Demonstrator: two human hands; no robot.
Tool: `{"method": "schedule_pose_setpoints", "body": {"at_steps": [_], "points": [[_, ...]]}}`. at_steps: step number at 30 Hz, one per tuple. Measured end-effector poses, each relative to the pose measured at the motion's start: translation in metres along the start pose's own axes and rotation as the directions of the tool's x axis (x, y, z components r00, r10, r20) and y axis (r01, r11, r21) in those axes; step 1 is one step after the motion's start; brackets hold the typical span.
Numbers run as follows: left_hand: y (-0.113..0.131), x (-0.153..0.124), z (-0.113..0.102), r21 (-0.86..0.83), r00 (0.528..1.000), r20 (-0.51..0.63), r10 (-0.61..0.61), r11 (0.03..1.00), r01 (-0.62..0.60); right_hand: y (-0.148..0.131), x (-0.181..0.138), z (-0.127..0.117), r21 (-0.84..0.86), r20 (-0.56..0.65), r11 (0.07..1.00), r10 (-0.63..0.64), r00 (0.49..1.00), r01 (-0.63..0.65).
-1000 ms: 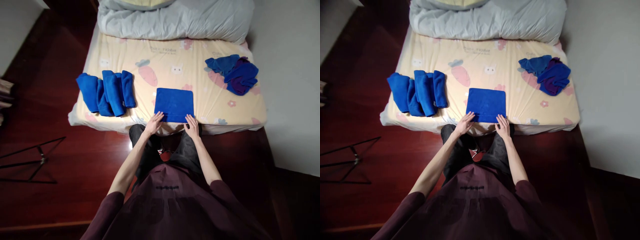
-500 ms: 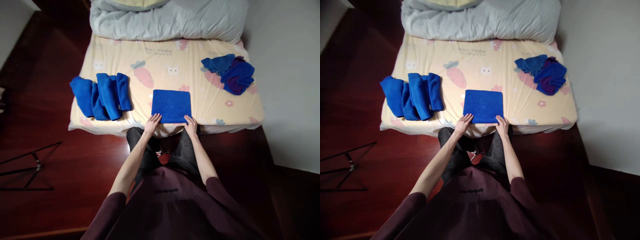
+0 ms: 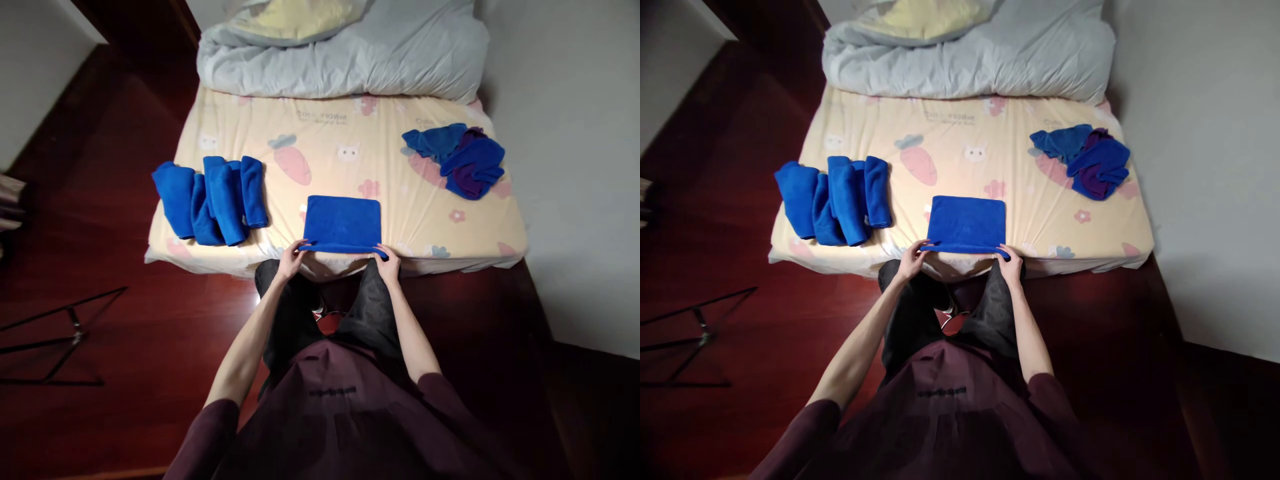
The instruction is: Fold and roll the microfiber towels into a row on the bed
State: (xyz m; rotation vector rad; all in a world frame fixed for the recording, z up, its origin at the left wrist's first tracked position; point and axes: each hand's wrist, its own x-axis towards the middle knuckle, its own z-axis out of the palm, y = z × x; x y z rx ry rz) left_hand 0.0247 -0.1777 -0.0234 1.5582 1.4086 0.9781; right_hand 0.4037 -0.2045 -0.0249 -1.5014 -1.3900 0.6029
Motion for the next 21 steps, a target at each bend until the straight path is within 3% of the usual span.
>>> {"method": "schedule_pose_setpoints", "body": {"at_steps": [7,16,21], "points": [[0.000,0.018,0.011,-0.127,0.978,-0.137,-0.155,0.982,0.138,0.010,0.011,0.004,0.051,-0.104,0.978,0.205,0.973,-0.201],[0.003,0.009,0.010,-0.036,0.954,-0.227,-0.194,0.981,0.191,0.010,0.011,0.007,-0.107,-0.101,0.975,0.182,0.978,-0.193],[0.002,0.014,0.007,-0.021,0.951,-0.248,-0.185,0.982,0.186,0.010,0.012,0.007,-0.055,-0.099,0.979,0.190,0.977,-0.196]]}}
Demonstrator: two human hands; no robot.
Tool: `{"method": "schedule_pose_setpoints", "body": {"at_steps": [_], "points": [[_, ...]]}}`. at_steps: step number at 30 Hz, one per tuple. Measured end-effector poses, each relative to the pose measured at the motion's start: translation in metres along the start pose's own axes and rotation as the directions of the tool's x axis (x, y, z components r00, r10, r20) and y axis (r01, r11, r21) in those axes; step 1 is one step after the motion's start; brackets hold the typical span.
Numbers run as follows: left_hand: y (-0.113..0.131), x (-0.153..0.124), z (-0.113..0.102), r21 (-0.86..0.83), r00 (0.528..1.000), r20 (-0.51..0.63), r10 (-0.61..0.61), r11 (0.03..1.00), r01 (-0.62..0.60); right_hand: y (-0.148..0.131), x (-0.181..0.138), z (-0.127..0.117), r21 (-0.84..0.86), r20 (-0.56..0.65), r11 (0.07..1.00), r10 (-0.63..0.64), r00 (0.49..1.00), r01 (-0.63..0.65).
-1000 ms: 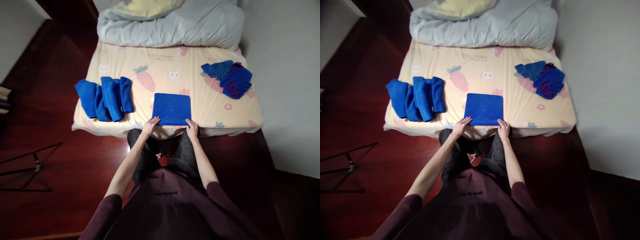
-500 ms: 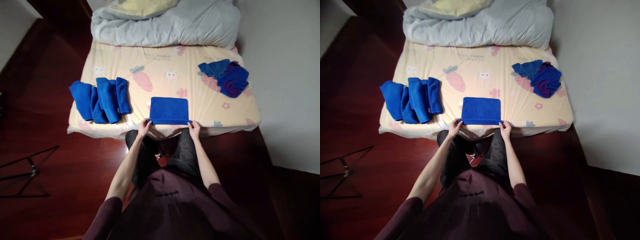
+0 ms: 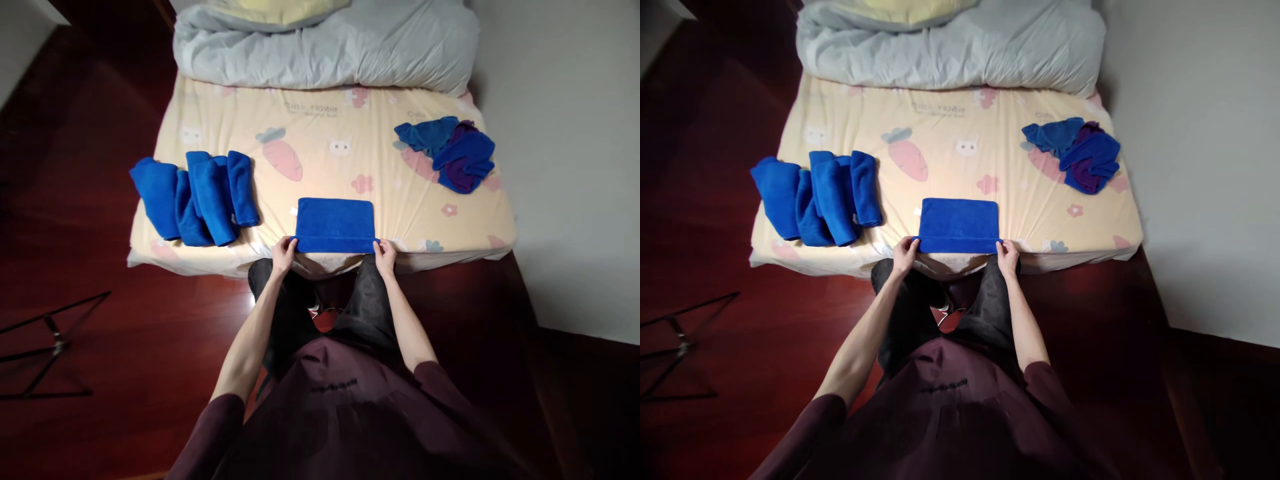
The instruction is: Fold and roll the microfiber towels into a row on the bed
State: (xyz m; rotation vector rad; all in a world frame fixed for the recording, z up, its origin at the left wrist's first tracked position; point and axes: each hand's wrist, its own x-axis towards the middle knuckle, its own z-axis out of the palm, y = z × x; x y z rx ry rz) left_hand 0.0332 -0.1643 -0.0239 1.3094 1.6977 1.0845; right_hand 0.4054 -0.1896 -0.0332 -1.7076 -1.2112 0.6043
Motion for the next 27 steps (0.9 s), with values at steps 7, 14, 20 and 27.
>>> {"method": "schedule_pose_setpoints", "body": {"at_steps": [7,14,20,27], "points": [[0.000,0.001,-0.003,-0.011,0.998,0.039,-0.045,0.999,0.046,-0.006,-0.002,-0.002,0.048,-0.003,0.999,-0.001,1.000,0.002],[-0.001,0.002,-0.014,0.012,0.997,0.037,-0.061,0.998,0.061,-0.006,-0.002,0.002,0.027,-0.056,0.999,0.022,0.998,-0.021],[0.001,0.008,-0.013,0.050,0.997,0.044,-0.062,0.997,0.060,-0.003,-0.005,0.005,-0.086,-0.115,0.996,-0.011,0.993,0.001],[0.002,0.009,-0.011,0.073,0.998,0.032,-0.054,0.996,0.052,-0.007,-0.007,0.006,-0.136,-0.150,0.990,0.003,0.989,-0.024]]}}
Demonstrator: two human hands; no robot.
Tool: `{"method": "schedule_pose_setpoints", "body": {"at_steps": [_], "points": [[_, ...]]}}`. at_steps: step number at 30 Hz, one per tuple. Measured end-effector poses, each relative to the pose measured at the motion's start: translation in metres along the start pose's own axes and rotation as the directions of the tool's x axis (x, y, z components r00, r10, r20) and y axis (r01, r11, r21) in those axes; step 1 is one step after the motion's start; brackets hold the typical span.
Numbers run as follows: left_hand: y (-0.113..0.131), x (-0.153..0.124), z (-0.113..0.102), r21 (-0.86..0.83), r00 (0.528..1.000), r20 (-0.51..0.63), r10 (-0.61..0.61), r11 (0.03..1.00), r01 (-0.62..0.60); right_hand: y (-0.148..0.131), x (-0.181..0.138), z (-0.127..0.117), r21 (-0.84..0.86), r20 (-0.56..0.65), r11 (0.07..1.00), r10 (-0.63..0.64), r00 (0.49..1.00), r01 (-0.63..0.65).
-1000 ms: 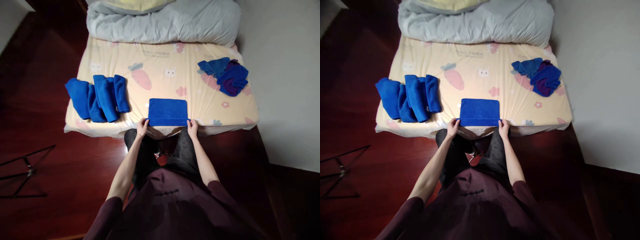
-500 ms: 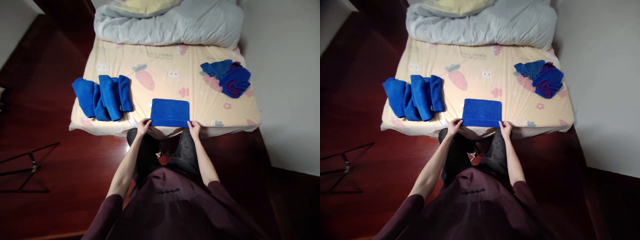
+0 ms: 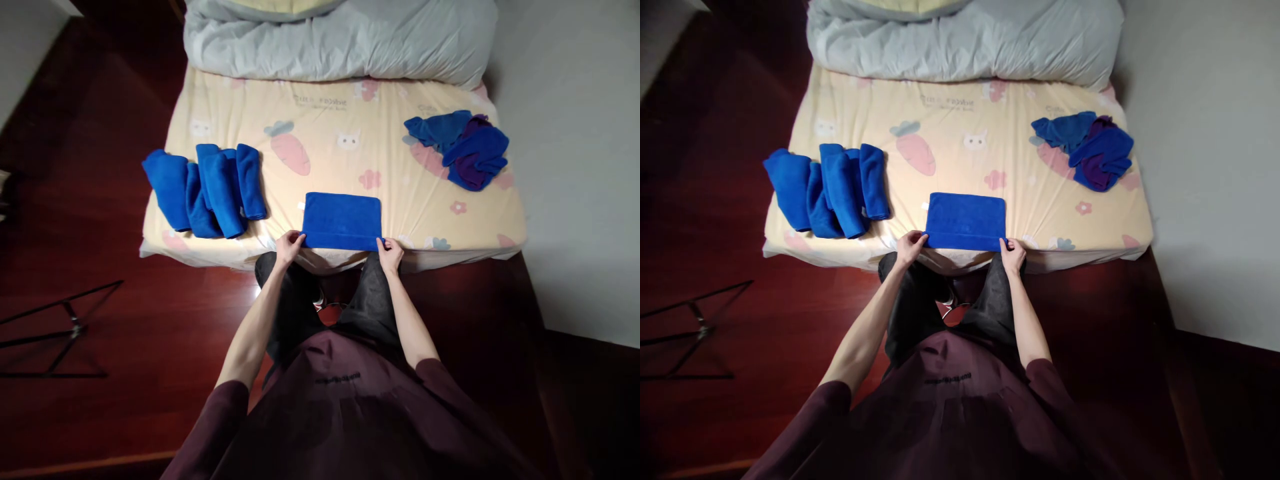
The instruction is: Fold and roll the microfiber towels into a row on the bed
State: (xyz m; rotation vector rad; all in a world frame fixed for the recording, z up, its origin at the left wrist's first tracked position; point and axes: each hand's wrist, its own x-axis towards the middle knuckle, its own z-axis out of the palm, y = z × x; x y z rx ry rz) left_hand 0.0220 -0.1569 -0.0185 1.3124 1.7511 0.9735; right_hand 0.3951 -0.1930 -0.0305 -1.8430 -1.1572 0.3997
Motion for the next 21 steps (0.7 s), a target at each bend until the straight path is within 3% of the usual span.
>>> {"method": "schedule_pose_setpoints", "body": {"at_steps": [9,14,18,21], "points": [[-0.0020,0.0028,0.0006,-0.074,0.999,0.005,-0.041,0.996,0.042,-0.0026,-0.0009,-0.0013,-0.009,-0.001,1.000,-0.001,1.000,0.001],[-0.0044,0.0036,0.0017,-0.158,0.996,0.028,-0.080,0.984,0.084,-0.0013,0.0031,-0.0035,0.054,-0.048,0.997,0.064,0.997,-0.061],[-0.0041,0.0038,0.0011,-0.099,0.998,0.034,-0.044,0.994,0.048,0.0015,0.0049,-0.0054,0.059,-0.035,0.996,0.065,0.997,-0.062],[-0.0021,0.0015,-0.0006,0.007,0.999,0.039,0.009,1.000,-0.009,0.0004,0.0021,-0.0063,0.009,-0.007,0.999,-0.047,0.999,0.047]]}}
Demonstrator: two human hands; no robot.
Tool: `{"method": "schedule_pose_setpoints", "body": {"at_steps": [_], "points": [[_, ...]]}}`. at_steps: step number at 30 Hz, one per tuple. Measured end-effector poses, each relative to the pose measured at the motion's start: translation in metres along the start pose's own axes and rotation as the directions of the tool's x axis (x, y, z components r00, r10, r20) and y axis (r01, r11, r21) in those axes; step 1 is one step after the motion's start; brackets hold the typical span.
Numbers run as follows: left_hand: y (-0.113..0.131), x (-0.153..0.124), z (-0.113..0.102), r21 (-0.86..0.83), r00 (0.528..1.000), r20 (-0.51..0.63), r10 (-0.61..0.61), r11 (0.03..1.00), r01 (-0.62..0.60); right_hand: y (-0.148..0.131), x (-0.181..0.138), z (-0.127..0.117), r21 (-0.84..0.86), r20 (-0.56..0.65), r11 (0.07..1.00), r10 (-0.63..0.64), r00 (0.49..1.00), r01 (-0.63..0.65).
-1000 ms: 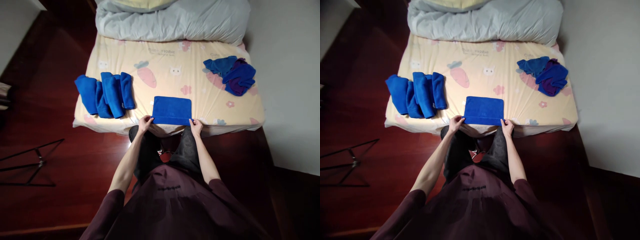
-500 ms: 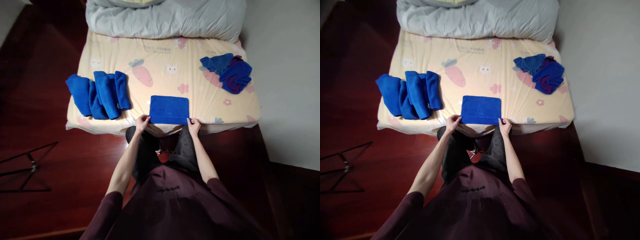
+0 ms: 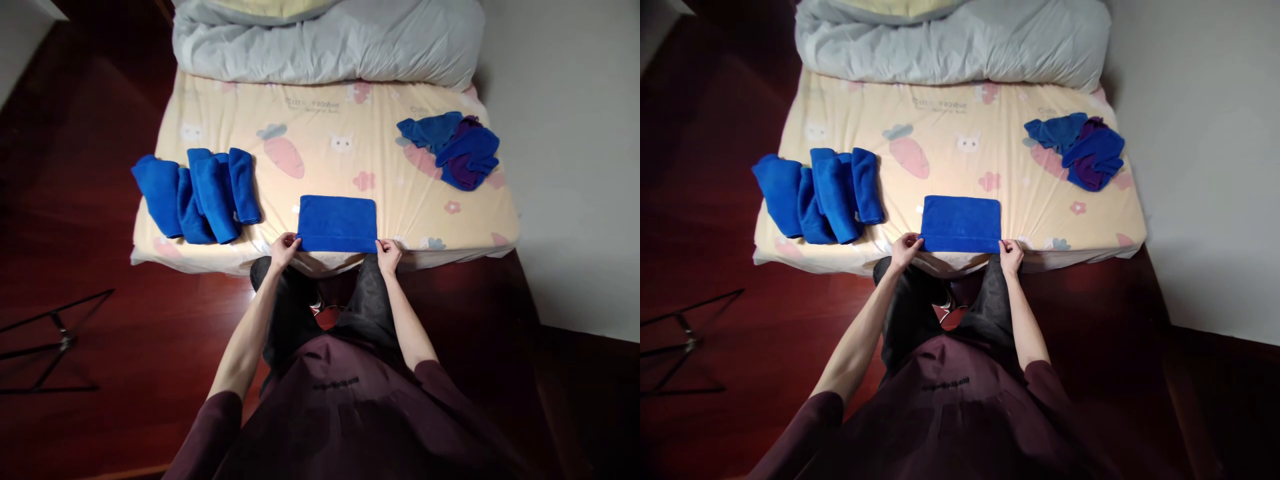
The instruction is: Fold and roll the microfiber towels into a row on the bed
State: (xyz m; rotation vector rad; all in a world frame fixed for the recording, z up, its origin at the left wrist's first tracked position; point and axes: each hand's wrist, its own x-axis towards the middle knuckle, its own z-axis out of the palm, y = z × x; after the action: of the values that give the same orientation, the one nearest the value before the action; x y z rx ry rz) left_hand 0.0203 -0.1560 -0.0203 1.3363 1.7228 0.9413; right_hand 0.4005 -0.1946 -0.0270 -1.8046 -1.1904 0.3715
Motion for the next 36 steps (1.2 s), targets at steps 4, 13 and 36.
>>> {"method": "schedule_pose_setpoints", "body": {"at_steps": [4,13,36], "points": [[0.002,-0.005,-0.005,0.153,0.982,0.009,0.187,0.971,-0.186,-0.005,-0.005,-0.001,-0.059,0.057,0.987,-0.146,0.988,0.150],[-0.004,-0.004,-0.007,0.270,0.860,0.258,0.440,0.822,-0.501,-0.001,-0.004,-0.003,-0.022,0.114,0.964,-0.261,0.959,0.265],[-0.029,0.014,0.002,0.142,0.908,0.114,0.404,0.898,-0.417,0.010,0.003,-0.003,0.106,0.249,0.983,-0.174,0.953,0.151]]}}
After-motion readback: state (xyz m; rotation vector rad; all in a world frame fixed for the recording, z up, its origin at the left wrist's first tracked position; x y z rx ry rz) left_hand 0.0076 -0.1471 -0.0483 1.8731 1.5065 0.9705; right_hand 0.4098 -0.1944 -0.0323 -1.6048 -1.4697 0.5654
